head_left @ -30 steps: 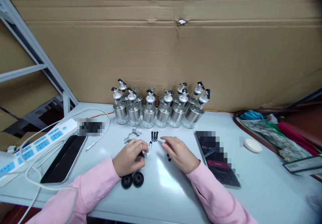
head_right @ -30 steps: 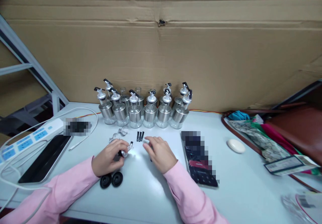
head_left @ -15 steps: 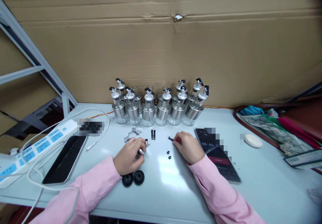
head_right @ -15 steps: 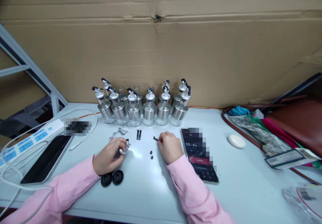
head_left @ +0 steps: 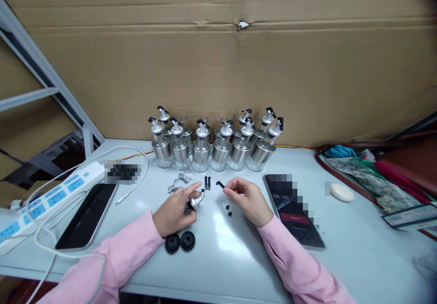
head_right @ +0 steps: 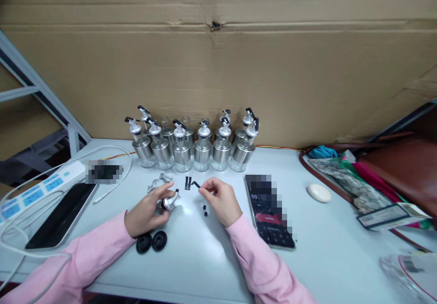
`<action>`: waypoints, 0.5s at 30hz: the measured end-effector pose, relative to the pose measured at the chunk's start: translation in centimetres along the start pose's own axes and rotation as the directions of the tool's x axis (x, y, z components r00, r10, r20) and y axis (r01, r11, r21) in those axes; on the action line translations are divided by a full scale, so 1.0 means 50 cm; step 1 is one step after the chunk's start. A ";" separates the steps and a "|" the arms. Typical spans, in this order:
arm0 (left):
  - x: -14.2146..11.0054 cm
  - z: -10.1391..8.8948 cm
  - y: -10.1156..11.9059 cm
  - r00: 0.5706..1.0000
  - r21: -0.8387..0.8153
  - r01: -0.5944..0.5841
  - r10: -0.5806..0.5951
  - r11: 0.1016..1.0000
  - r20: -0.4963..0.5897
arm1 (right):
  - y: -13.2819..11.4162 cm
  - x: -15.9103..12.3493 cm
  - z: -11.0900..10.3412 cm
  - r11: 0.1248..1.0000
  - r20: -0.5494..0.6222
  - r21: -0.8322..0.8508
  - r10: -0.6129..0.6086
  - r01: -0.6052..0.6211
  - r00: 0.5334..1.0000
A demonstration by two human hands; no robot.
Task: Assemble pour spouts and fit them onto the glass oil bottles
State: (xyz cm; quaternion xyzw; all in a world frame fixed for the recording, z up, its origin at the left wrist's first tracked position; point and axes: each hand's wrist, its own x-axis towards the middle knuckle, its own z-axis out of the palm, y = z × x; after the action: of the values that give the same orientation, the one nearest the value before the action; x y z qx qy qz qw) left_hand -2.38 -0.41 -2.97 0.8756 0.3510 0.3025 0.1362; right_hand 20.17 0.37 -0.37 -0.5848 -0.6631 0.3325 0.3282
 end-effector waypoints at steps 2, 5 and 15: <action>0.001 0.001 0.000 1.000 0.012 -0.019 0.019 1.000 0.011 | -0.013 -0.008 0.016 0.938 0.046 0.345 -0.003 -0.013 0.999; 0.002 0.001 0.003 0.999 0.011 -0.041 0.041 0.999 0.024 | -0.025 -0.020 0.036 0.834 0.068 0.552 -0.012 -0.027 0.998; 0.009 -0.009 0.012 0.997 0.006 -0.079 0.079 0.997 -0.016 | -0.032 -0.028 0.046 0.803 0.026 0.595 0.013 -0.026 1.000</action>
State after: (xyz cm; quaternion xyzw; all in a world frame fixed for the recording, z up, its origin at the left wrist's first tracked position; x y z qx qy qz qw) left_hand -2.08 -0.51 -2.17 0.8866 0.3183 0.3139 0.1189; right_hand 17.52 -1.30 -0.42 -0.4556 -0.5229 0.5330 0.4847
